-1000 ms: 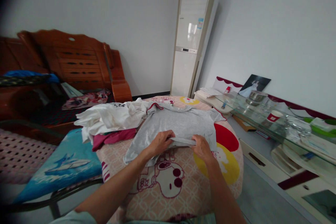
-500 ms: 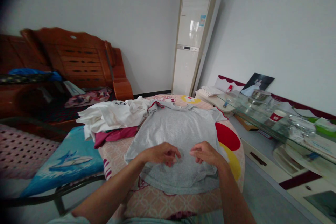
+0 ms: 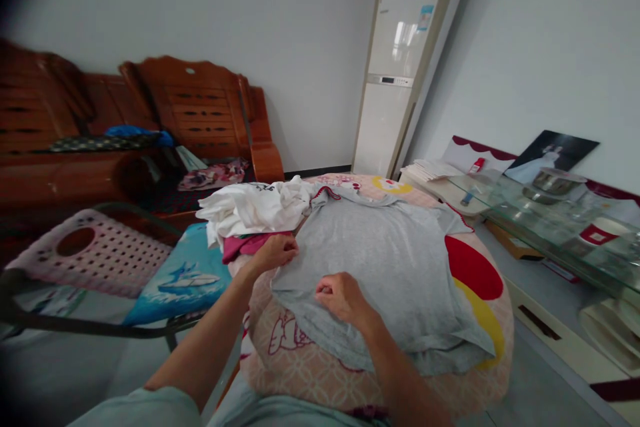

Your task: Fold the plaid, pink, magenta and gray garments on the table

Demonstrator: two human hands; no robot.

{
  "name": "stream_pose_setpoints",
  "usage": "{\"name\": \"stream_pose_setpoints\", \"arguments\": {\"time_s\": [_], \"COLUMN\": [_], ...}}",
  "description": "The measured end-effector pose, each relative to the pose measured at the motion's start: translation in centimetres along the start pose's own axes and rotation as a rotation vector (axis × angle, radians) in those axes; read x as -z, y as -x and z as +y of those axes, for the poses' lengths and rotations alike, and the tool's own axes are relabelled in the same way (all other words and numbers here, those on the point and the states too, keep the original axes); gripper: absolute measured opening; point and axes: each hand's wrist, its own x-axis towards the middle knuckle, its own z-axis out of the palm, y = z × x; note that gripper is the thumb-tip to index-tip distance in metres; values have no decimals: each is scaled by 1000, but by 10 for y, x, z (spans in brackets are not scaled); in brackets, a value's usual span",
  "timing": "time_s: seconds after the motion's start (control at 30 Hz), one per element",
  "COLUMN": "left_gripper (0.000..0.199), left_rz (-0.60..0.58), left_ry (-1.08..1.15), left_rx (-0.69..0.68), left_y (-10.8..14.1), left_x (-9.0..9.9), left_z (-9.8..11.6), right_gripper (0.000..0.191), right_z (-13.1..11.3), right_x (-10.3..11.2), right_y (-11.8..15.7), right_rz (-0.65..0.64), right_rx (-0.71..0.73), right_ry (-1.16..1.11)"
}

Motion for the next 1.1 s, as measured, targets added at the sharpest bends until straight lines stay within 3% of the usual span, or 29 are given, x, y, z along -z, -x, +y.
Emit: {"name": "stream_pose_setpoints", "arguments": {"time_s": [0.13,0.2,0.3,0.37,0.47,0.57,0.7,0.83,1.0,1.1], "left_gripper": [13,15,15,17,24,32,35,57,65,65], "left_rz": [95,83,10,8,112,196,217,127,-98,-142], "left_ry": [-223,-233,-160,-58,210,463,738,837,623,476], "left_rx": [136,168,110,42,-5,34,140,142,-118,-172], "left_y": [13,18,21,21,16,9,-5,-14,-7,1], "left_x": [8,8,2,-3,-9,-15,-27,-37,-35,-24], "left_z": [-12,-17,-21,-21,-14,-1,19,31,37,36], "right_gripper": [10,10,10,11,15,22,37,36,31,34], "right_z": [2,5,9,13,21,26,27,27,31,32], "right_x": [-16,-19,-21,-22,-25,-25,-24,-24,-26,-26], "right_y": [-4,-4,-3,-3,-3,-3,-2,-2,-3,-3], "right_rz": [18,33,52,69,92,113,202,248,258,248], "right_rx": [4,-6,7,17,2,-17,3,-5,-40,-48], "right_ry": [69,76,65,40,-68,-214,-309,-370,-457,-450]}}
